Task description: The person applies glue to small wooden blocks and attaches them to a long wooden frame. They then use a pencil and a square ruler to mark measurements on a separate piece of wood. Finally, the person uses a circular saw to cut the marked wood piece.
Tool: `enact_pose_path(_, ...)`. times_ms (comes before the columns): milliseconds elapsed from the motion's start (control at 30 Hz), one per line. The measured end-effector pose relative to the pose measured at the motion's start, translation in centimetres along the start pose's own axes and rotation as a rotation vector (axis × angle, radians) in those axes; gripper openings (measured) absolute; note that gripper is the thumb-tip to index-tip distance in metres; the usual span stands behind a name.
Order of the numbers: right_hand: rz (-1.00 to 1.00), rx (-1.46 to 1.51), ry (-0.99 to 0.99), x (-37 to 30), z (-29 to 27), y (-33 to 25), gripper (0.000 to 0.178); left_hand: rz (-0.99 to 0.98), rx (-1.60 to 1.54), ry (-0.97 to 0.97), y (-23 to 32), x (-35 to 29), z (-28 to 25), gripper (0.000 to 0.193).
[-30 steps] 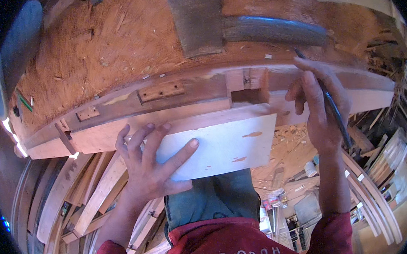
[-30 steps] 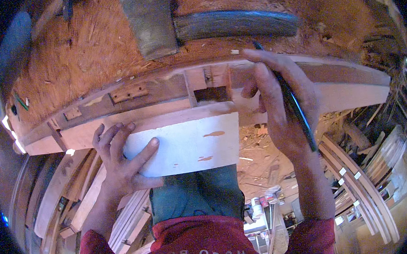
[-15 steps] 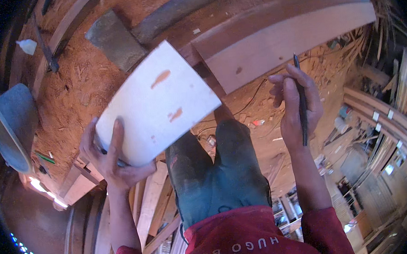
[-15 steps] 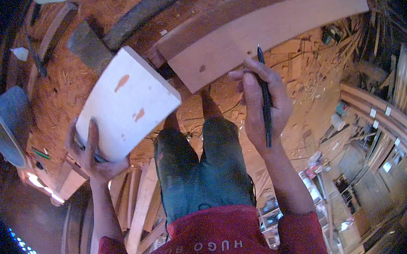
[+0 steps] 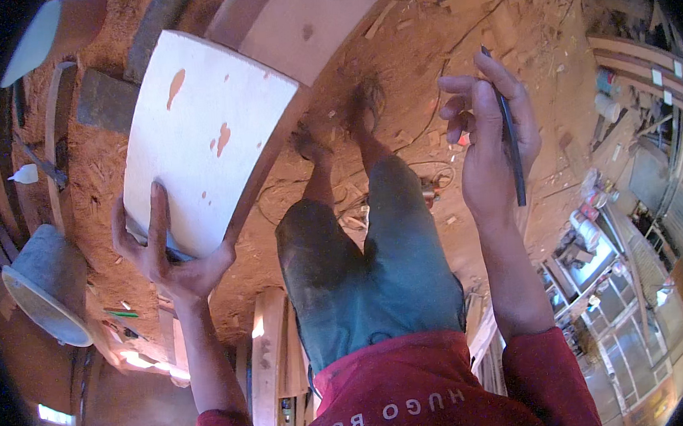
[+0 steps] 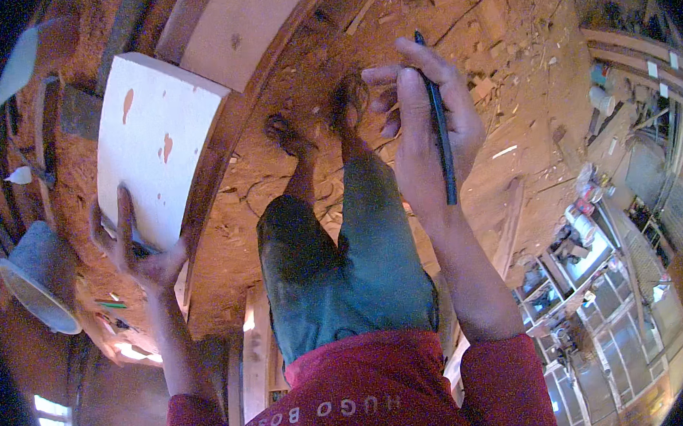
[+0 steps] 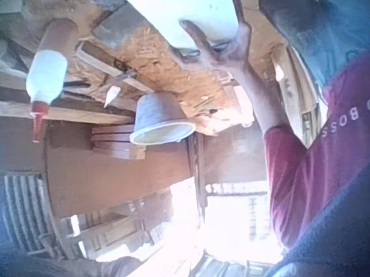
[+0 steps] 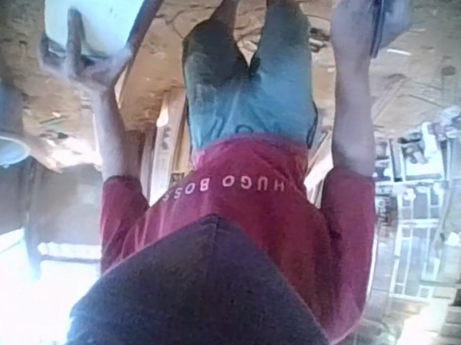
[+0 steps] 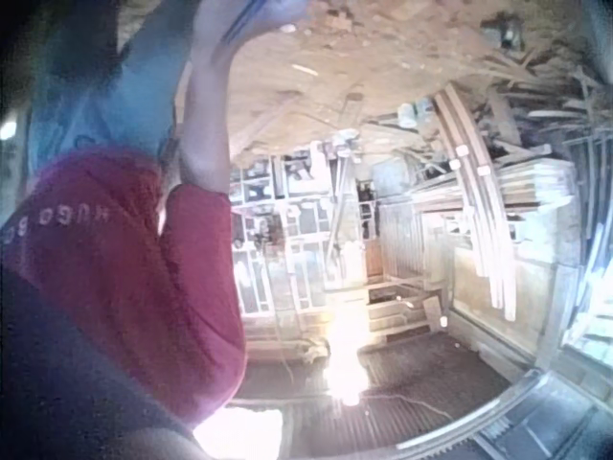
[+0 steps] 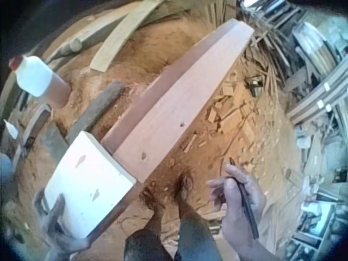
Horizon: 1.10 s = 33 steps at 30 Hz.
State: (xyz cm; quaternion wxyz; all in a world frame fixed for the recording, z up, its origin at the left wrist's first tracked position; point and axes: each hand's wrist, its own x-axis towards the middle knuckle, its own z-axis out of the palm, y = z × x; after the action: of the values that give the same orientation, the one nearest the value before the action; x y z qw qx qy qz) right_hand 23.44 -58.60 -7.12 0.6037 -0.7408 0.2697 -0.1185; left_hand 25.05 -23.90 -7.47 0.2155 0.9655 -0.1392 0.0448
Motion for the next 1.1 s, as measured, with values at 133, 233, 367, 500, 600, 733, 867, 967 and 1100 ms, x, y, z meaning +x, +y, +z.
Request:
enact_pose_path(133,0.016,0.059,0.036,-2.9,-1.2,1.3,0.027,0.019,0.003,-0.007,-0.2,-0.3,-0.1,0.091)
enact_pose_path(233,0.057,0.094,0.073,-4.5,-2.1,2.2,0.028,0.073,0.043,0.007,0.1,-0.2,0.0,0.091)
enact_pose_path(367,0.061,0.108,0.111,-5.5,-3.3,3.4,0.028,0.126,0.117,0.027,0.3,-0.3,0.3,0.091)
enact_pose_path(500,0.047,0.079,0.122,-7.2,-3.9,5.3,0.029,0.101,0.055,0.049,0.2,-0.2,0.7,0.092)
enact_pose_path(600,0.094,0.124,0.119,-8.9,-3.2,5.9,0.03,0.048,0.018,0.065,0.7,-0.8,1.0,0.092)
enact_pose_path(733,0.115,0.171,0.094,-11.0,-0.5,6.4,0.033,0.1,0.08,0.026,0.6,-0.7,0.8,0.092)
enact_pose_path(867,-0.022,0.194,0.106,-12.5,4.6,6.7,0.027,0.095,0.054,0.068,0.5,-0.8,1.2,0.093)
enact_pose_path(967,0.244,0.747,0.167,-13.3,9.5,4.1,0.018,0.074,0.08,0.053,0.5,-0.9,1.0,0.093)
enact_pose_path(1100,0.264,0.81,0.073,-11.6,12.0,3.6,0.013,0.07,0.086,0.036,0.4,-0.8,1.1,0.095)
